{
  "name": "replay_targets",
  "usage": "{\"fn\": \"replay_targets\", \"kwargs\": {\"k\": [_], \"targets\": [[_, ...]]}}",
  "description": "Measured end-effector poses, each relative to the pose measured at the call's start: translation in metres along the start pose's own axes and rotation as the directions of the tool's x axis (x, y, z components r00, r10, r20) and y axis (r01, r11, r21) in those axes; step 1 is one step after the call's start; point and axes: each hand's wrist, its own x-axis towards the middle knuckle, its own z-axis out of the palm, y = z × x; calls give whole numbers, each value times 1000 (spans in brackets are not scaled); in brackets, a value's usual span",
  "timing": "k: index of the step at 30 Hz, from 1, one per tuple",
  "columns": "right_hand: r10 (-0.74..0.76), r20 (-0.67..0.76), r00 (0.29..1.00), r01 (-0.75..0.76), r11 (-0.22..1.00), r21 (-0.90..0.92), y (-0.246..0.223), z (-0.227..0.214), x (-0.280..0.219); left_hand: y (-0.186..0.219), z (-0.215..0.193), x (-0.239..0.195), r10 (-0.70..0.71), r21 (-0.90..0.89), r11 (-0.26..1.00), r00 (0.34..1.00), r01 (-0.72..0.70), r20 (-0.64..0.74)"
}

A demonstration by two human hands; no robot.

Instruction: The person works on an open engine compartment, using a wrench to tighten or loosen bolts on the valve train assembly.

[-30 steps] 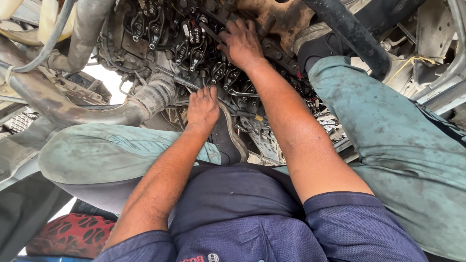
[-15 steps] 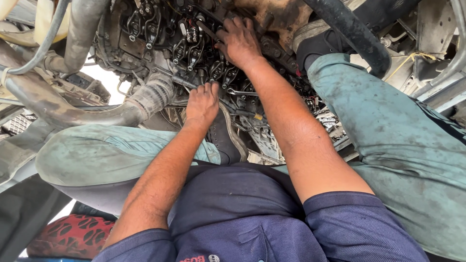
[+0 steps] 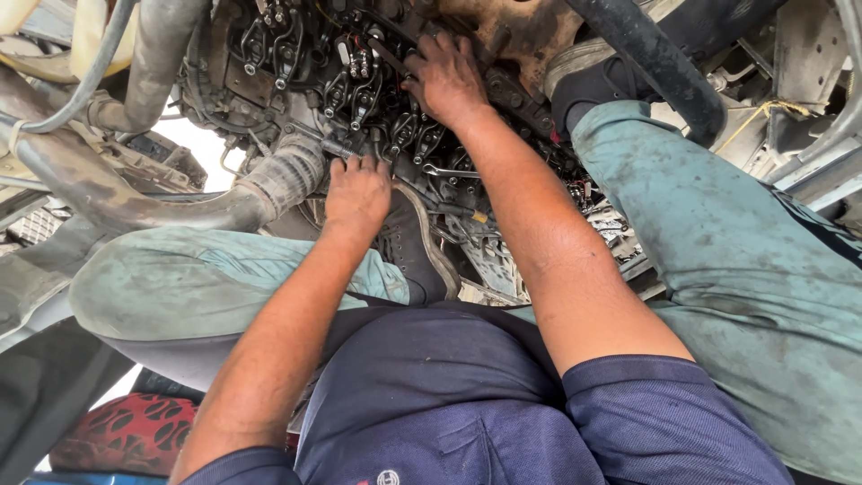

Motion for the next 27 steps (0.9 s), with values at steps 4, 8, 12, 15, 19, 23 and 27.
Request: {"fn": "replay_targets", "kwargs": {"k": [4,8,12,15,19,23,27], "targets": [[-7,-37,999,8,1000,27,5,7,2,-4,15,5,53,-1,999,998,-53,-25],[-27,-23,999,27,1000,13,7,15,6,-5,22,4,33,-7,999,999,-33,-12],[-44,-31,999,45,998,32,14,14,8,-3,22,6,23,-35,999,999,-24,-30],[-63,61,996,62,998,8,16,2,20,-3,21,6,33,-28,999,999,-33,6],[-17,187,982,20,1000,-13,15,-13,21,-2,15,5,45,-31,999,999,-45,23],[-113,34,993,116,989,-96,14,2,17,-2,12,7,40,-52,998,999,-38,31],[-105,-19,994,103,993,-64,17,10,11,-2,14,6,40,-64,997,997,-36,68]]}}
